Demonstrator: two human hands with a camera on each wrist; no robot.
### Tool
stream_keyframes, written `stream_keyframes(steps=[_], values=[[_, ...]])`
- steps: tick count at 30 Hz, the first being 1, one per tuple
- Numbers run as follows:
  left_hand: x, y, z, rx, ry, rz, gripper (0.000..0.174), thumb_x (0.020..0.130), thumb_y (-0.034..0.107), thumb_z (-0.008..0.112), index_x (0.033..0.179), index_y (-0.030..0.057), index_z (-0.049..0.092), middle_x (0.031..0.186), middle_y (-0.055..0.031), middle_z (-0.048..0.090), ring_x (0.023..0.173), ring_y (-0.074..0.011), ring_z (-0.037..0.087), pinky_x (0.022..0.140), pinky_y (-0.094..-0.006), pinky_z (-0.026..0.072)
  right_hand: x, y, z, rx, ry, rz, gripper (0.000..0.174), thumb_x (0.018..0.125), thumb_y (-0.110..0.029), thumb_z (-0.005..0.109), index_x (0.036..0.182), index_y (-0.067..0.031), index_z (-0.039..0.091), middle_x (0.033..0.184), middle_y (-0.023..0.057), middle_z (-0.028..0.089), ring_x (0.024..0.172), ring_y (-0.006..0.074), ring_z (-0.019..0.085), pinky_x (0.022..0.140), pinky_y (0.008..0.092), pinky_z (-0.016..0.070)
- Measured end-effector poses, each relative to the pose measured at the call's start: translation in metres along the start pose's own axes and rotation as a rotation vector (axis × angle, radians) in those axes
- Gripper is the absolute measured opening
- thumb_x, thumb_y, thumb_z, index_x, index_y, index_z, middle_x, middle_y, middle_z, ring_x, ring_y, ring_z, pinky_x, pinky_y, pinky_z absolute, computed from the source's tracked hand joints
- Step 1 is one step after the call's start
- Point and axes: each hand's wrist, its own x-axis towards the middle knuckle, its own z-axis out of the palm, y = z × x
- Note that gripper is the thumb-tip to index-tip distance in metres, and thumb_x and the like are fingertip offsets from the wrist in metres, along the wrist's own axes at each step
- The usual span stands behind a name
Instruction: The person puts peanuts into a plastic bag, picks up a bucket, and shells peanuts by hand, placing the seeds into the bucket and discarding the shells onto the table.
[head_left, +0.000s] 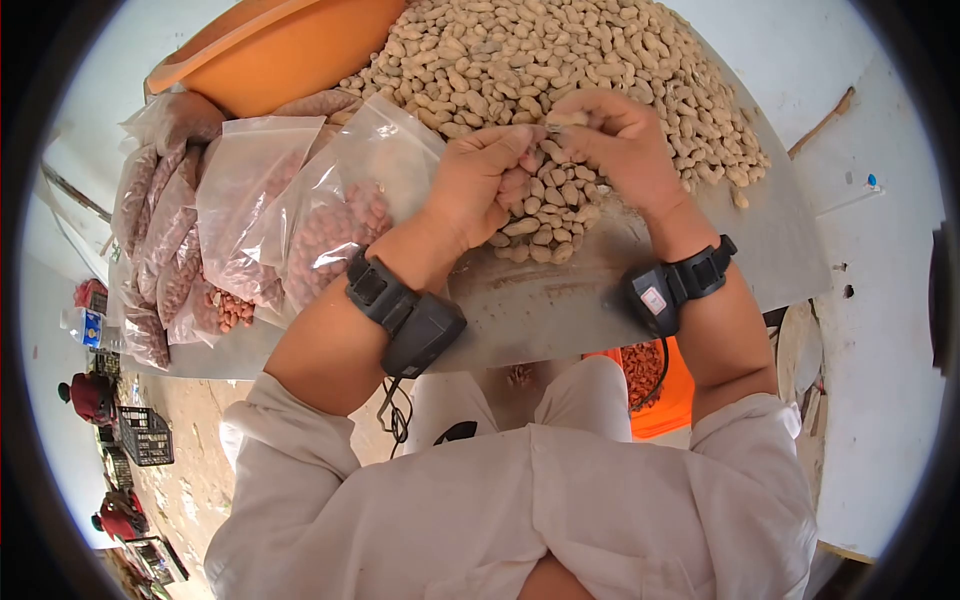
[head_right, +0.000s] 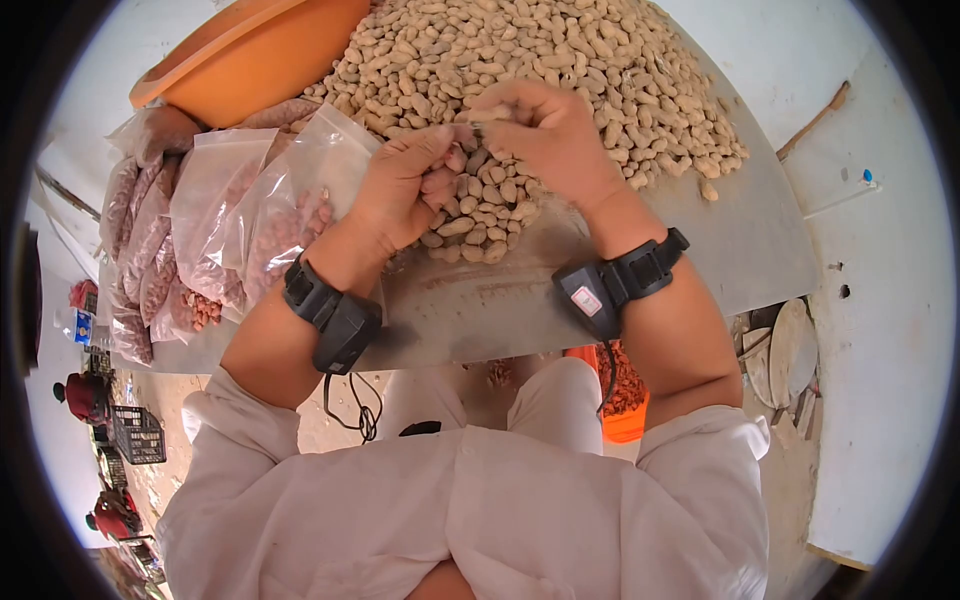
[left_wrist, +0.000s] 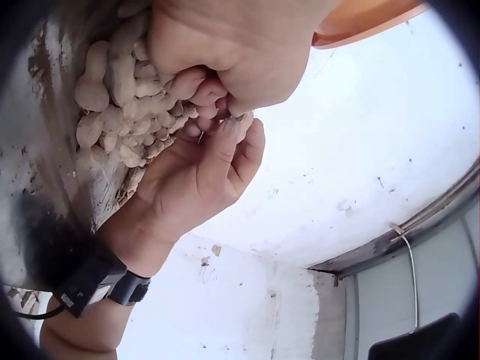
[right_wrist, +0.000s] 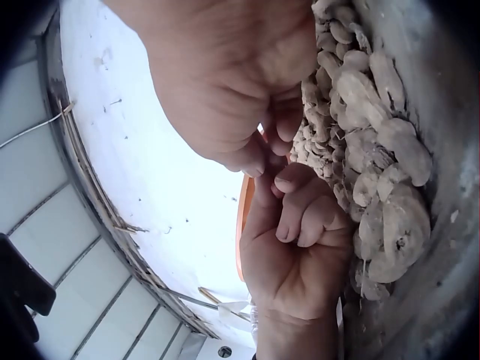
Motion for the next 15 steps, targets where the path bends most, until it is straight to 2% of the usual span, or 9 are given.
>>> stream_keyframes(steps=[3, 4, 7, 13, 15], values=[[0.001, 0.004, -0.003, -0.015, 0.084, 0.039, 0.019, 0.092, 0.016, 0.052, 0.098, -0.0018, 0.057, 0.070, 0.0001, 0.052, 0.049, -0.0043, 0.034, 0.043, -0.0167, 0.0279, -0.001, -0.008, -0.026, 0.202, -0.202, 0.046, 0.015, 0.078, -0.006, 0.059, 0.091, -0.0018, 0.064, 0.073, 0.0018, 0.062, 0.063, 0.0080, 0.056, 0.060, 0.0215, 0.0471], [0.002, 0.005, -0.004, -0.036, 0.097, 0.039, 0.020, 0.092, 0.016, 0.052, 0.098, -0.0018, 0.057, 0.070, 0.0002, 0.051, 0.049, -0.0042, 0.034, 0.043, -0.0166, 0.0279, -0.002, -0.010, -0.038, 0.167, -0.360, 0.075, 0.015, 0.078, -0.009, 0.058, 0.088, 0.0002, 0.064, 0.074, 0.0038, 0.063, 0.062, 0.0096, 0.058, 0.062, 0.0234, 0.0501], [0.003, 0.006, -0.010, -0.085, 0.115, 0.033, 0.020, 0.092, 0.017, 0.052, 0.099, -0.0019, 0.056, 0.070, 0.0005, 0.051, 0.051, -0.0040, 0.035, 0.043, -0.0164, 0.0280, -0.003, -0.015, -0.054, 0.115, -0.541, 0.187, 0.016, 0.077, -0.011, 0.060, 0.085, 0.0011, 0.064, 0.070, 0.0045, 0.062, 0.060, 0.0099, 0.058, 0.058, 0.0233, 0.0485], [0.003, 0.007, -0.012, -0.098, 0.101, 0.018, 0.022, 0.091, 0.017, 0.053, 0.100, -0.0026, 0.054, 0.069, 0.0006, 0.050, 0.051, -0.0038, 0.035, 0.044, -0.0160, 0.0282, -0.003, -0.029, -0.053, -0.032, -0.494, 0.375, 0.017, 0.073, -0.014, 0.066, 0.082, 0.0004, 0.064, 0.058, 0.0029, 0.057, 0.050, 0.0088, 0.053, 0.051, 0.0233, 0.0431], [0.003, 0.007, -0.013, -0.098, 0.106, 0.018, 0.022, 0.091, 0.017, 0.053, 0.100, -0.0029, 0.054, 0.069, 0.0005, 0.050, 0.052, -0.0039, 0.035, 0.044, -0.0159, 0.0282, -0.004, -0.035, -0.047, -0.181, -0.504, 0.441, 0.019, 0.070, -0.014, 0.068, 0.083, 0.0000, 0.064, 0.060, 0.0031, 0.057, 0.052, 0.0099, 0.054, 0.051, 0.0245, 0.0429]])
